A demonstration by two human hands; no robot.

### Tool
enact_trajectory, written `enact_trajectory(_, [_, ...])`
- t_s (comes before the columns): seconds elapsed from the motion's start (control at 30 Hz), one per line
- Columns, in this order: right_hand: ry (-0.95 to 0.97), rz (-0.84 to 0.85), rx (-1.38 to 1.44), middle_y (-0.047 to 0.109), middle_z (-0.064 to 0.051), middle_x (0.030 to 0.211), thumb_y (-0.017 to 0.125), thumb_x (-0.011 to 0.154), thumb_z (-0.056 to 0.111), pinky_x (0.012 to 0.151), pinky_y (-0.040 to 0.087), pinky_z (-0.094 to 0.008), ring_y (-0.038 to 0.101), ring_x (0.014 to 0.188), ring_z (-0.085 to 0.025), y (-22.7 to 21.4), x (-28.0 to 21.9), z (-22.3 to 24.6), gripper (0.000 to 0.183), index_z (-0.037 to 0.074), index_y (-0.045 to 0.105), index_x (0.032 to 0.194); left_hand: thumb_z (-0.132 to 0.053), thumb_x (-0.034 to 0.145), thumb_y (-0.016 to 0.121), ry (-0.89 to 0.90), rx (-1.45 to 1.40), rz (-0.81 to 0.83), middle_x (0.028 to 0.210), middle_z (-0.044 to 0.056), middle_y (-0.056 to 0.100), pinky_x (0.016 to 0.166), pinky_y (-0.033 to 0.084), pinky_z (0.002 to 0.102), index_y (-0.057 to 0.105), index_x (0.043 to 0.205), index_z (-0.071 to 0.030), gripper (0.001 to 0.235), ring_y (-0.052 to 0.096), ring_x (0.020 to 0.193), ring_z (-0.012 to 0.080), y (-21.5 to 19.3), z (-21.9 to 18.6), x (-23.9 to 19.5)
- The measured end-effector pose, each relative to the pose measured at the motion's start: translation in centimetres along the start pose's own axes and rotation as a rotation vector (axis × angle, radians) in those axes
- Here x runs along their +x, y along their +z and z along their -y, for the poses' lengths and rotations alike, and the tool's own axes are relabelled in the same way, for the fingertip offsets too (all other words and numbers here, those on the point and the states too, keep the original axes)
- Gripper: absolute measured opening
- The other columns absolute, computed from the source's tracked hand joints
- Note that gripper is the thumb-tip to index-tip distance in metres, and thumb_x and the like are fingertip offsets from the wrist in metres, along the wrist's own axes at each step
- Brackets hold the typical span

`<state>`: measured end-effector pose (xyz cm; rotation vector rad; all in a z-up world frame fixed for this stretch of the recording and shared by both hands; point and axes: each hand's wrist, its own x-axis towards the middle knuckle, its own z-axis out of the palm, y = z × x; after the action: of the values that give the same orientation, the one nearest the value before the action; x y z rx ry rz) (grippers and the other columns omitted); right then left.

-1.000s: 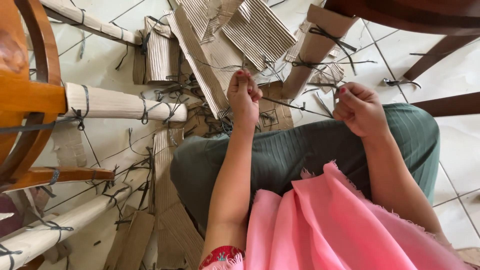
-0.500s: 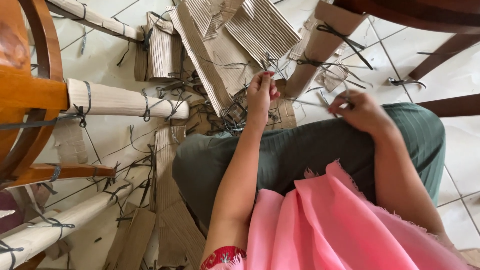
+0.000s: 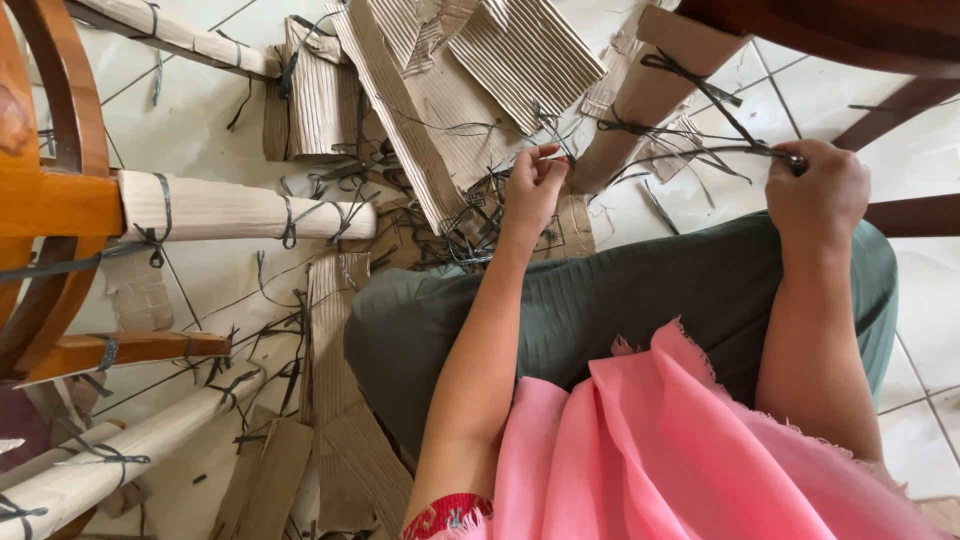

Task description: The person sits on the floor and wraps a piece of corrugated cardboard around a wooden chair leg. They secure the cardboard with a dark string, tying it tightly and trimming the excess with scissors. The process is repeated for another chair leg.

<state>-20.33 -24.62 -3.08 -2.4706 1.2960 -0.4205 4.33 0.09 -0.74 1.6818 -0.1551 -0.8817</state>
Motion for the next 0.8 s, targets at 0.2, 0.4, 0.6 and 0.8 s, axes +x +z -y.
enact_trajectory(0.2, [-0.069, -0.163, 0.015, 0.079, -0.006, 0.092, 0.077, 0.094, 0.004, 0.066, 0.058, -0.039, 0.072, 0.078, -0.027, 0.1, 0.5, -1.5, 0.022, 0.011, 0.087, 0.112, -0.017, 0.098, 0.064, 0.058, 0.078, -0.028, 0.094, 0.001, 0.067, 0.083, 0.058, 0.029, 0.063, 0.122, -0.011, 0.025, 0.067, 0.090, 0.0151, 0.1, 0.7, 0.1])
enact_trajectory(0.4, [-0.080, -0.262, 0.003, 0.079, -0.001, 0.089, 0.082, 0.095, 0.004, 0.065, 0.059, -0.033, 0.073, 0.075, -0.019, 0.6, 1.1, -3.4, 0.014, 0.011, 0.087, 0.106, -0.019, 0.098, 0.063, 0.061, 0.128, -0.030, 0.102, 0.002, 0.068, 0.084, 0.059, 0.029, 0.063, 0.121, -0.012, 0.024, 0.068, 0.095, 0.0159, 0.1, 0.2, -0.3])
enact_trajectory(0.6, [-0.105, -0.158, 0.271, 0.078, -0.009, 0.094, 0.080, 0.104, 0.005, 0.071, 0.059, -0.032, 0.073, 0.081, -0.022, 0.6, 1.4, -0.8, 0.010, 0.002, 0.084, 0.112, -0.018, 0.099, 0.062, 0.109, 0.132, -0.044, 0.100, 0.002, 0.068, 0.084, 0.058, 0.029, 0.063, 0.120, -0.012, 0.022, 0.067, 0.092, 0.0155, 0.1, 1.0, 0.2])
enact_trajectory(0.8, [0.403, 0.070, 0.534, 0.061, 0.007, 0.068, 0.080, 0.098, 0.026, 0.044, 0.037, -0.023, 0.047, 0.051, -0.003, 1.2, 3.1, 3.4, 0.010, 0.023, 0.082, 0.107, -0.017, 0.098, 0.061, 0.153, 0.119, -0.175, 0.111, 0.005, 0.066, 0.079, 0.060, 0.031, 0.061, 0.123, -0.010, 0.026, 0.067, 0.090, 0.0163, 1.2, 2.1, 2.5])
